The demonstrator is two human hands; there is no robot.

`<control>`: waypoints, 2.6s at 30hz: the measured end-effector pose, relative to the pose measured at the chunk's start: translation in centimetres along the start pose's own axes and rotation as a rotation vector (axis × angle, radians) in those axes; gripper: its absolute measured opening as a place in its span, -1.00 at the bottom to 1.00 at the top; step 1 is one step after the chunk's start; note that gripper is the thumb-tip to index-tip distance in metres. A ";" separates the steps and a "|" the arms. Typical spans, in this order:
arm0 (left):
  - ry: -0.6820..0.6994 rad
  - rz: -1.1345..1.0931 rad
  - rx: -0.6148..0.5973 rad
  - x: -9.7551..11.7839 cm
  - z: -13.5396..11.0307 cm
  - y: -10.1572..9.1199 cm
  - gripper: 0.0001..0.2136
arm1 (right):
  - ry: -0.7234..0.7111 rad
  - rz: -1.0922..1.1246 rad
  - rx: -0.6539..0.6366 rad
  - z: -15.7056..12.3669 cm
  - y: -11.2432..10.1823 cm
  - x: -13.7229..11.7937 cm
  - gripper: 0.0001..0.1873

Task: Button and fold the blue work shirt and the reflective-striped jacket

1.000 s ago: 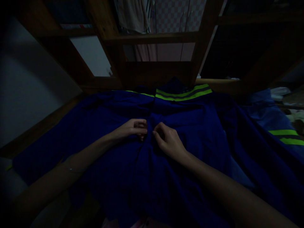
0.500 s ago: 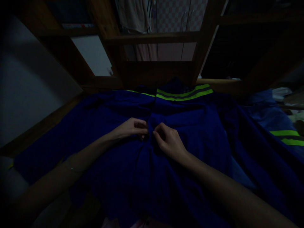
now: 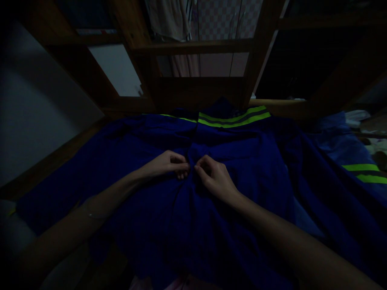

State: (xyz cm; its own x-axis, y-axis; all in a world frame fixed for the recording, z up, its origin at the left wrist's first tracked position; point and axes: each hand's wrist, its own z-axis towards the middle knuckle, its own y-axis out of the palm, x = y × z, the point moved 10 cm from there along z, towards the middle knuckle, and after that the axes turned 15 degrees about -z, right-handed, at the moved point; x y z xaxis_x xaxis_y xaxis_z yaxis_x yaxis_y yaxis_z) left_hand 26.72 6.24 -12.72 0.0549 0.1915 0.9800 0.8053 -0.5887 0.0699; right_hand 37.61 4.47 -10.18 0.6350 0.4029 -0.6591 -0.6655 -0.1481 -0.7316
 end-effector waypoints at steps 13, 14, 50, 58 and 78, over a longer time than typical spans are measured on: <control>-0.022 -0.055 -0.011 -0.2 -0.1 0.4 -0.60 | -0.108 -0.105 0.049 -0.2 -0.5 -1.6 -0.88; -0.028 -0.067 0.007 -0.1 -0.1 0.4 -0.55 | -0.111 -0.106 0.052 -0.2 -0.6 -1.6 -0.88; 0.017 0.022 0.046 0.6 -0.2 0.5 -0.83 | 0.006 0.086 -0.011 0.0 0.2 -0.2 -0.78; 0.020 0.009 0.028 0.8 -0.4 0.7 -0.84 | 0.021 0.079 0.001 0.0 0.1 -0.1 -0.78; 0.011 -0.050 0.032 0.7 -0.3 0.4 -0.81 | -0.127 -0.049 0.067 -0.5 -0.7 -2.3 -0.75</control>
State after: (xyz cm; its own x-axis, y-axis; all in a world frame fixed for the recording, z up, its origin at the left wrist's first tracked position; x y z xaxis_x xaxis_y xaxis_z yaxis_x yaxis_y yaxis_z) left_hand 26.88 5.87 -11.99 0.0074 0.2110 0.9775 0.8255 -0.5530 0.1131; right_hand 36.81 3.24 -8.26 0.6154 0.5198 -0.5926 -0.6625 -0.0662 -0.7461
